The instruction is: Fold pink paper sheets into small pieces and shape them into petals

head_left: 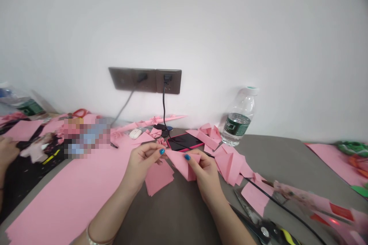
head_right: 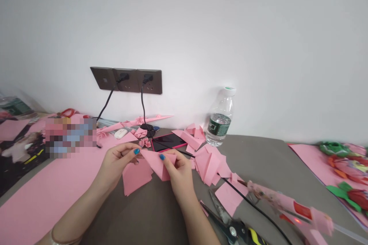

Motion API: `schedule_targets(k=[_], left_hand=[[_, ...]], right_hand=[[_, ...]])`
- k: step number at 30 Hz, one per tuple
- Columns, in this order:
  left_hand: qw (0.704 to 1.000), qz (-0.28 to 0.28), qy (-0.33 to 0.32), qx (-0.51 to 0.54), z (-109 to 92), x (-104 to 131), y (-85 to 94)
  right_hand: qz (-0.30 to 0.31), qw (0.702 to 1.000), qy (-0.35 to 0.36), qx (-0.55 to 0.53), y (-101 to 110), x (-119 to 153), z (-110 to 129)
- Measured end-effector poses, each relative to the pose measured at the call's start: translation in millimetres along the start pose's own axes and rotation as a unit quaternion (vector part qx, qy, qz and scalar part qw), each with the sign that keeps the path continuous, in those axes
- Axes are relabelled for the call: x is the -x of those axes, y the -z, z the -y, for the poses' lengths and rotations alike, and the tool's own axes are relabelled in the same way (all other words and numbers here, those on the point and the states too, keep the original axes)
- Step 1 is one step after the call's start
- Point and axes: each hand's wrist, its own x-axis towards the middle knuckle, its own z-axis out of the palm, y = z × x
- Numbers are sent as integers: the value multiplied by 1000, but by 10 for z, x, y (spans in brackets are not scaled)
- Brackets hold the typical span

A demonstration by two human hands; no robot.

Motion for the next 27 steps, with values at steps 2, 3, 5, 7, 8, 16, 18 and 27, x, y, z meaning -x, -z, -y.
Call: schedule_targets(k=[2,3,5,7,8,16,18,27], left_hand=[[1000,-2,2,3,-13,7,-4],[1000,-1,2,5,-18,11,-5],[1000,6,3,10,-27,20,-5],[1000,22,6,16,-35,28,-6],[999,35,8,18,-37,31,-8],[995,99,25,12,0,40,-29],[995,94,26,-19,4,45,-36],[994,83,26,-64,8,52,-44]], right_hand=[[3,1000,2,0,-4,1,21],[3,1000,3,4,-5,2,34],[5,1000,5,17,-5,3,54],[6,1000,9,26,-3,2,64],[5,1000,10,26,-2,1,65],[4,1000,-5,2,8,11,31],[11,1000,-1,4,12,13,23],[19,1000,15,9,18,-7,19]])
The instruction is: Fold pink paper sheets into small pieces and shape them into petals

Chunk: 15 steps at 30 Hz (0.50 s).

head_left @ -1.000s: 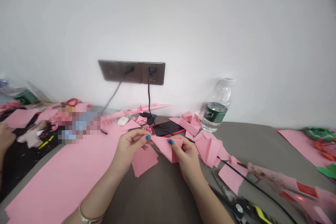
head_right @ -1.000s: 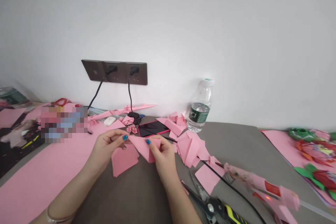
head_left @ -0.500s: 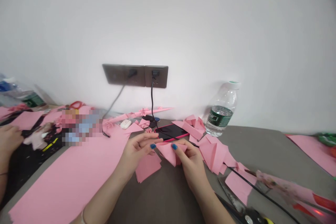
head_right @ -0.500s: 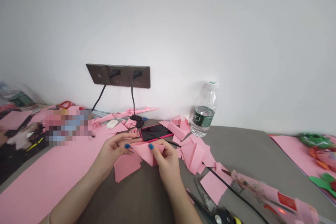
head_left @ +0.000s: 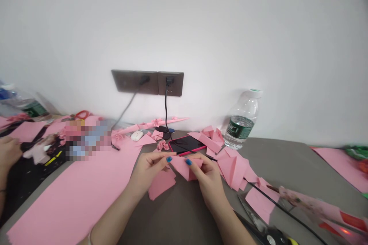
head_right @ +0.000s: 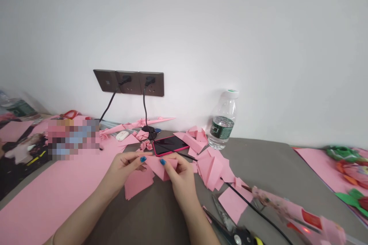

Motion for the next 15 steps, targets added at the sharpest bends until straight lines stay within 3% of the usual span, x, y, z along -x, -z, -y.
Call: schedule_targets(k=[15], left_hand=[[999,25,2,26,5,9,18]], right_hand=[[-8,999,-24,-22,-13,8,15]])
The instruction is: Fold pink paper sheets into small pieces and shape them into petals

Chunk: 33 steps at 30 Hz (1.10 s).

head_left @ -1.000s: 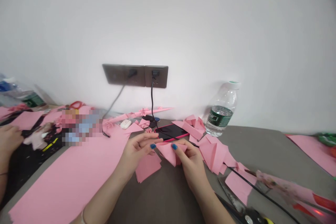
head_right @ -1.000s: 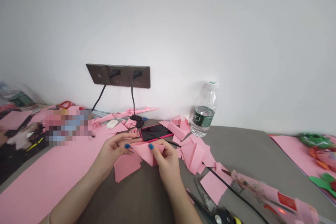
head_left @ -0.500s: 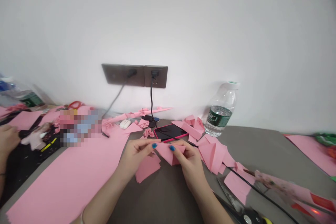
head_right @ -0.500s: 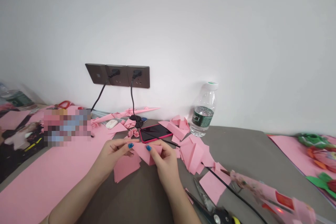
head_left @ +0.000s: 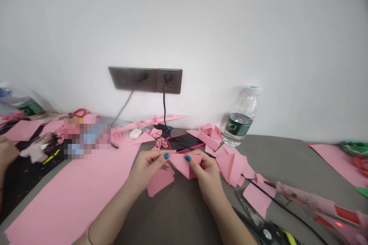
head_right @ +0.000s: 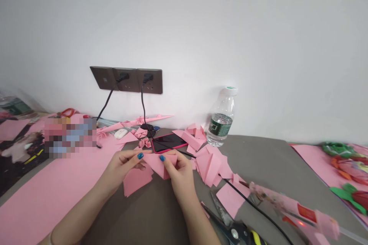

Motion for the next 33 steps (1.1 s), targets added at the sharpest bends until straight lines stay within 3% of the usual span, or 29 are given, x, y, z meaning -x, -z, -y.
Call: schedule_targets(k=[13,19,26,33], left_hand=[[998,-42,-30,-29,-48,3,14],[995,-80,-31,-47,-1,4,32],[998,-48,-4,-49,31,16,-52],[997,-63,-6,-48,3,2,-47]], right_hand=[[2,1000,-11,8,6,12,10],[19,998,31,44,3,19,13],[24,999,28,40,33,23,-10],[46,997,47,47,3,32,35]])
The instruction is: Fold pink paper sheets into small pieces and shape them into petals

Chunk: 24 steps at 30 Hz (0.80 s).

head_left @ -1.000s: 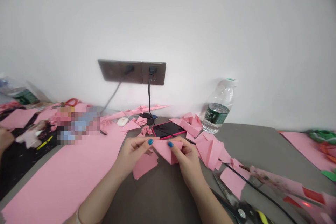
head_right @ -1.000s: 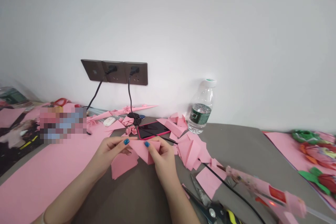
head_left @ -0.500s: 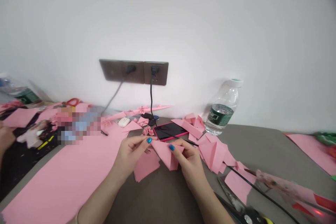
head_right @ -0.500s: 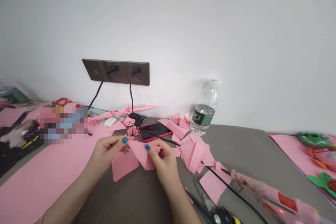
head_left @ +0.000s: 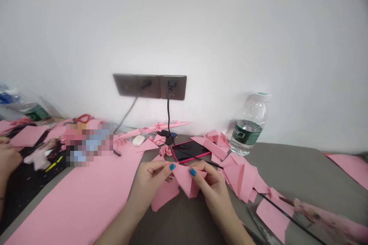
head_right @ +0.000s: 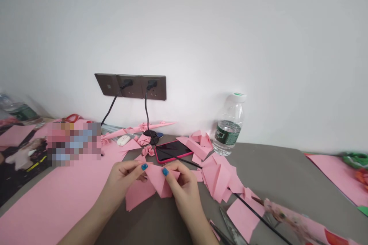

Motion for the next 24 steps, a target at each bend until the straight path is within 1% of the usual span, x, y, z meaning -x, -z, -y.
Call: schedule_targets(k=[5,8,11,15,19,24], left_hand=[[997,-25,11,68,-18,-8,29],[995,-40,11,86,-55,-13,56],[996,-17,6,87,-76,-19,87],[997,21,3,78,-25,-47,127],[996,33,0,87,24,-67,144],[995,36,9,95,-37,-48,124]], right_hand=[[-12,1000,10,18,11,1,-7],[-11,999,5,30,17,8,0],[-18,999,-7,26,20,18,18],[-15,1000,-22,16,23,21,42],[-5,1000,-15,22,27,10,44],[-2,1000,0,30,29,1,15]])
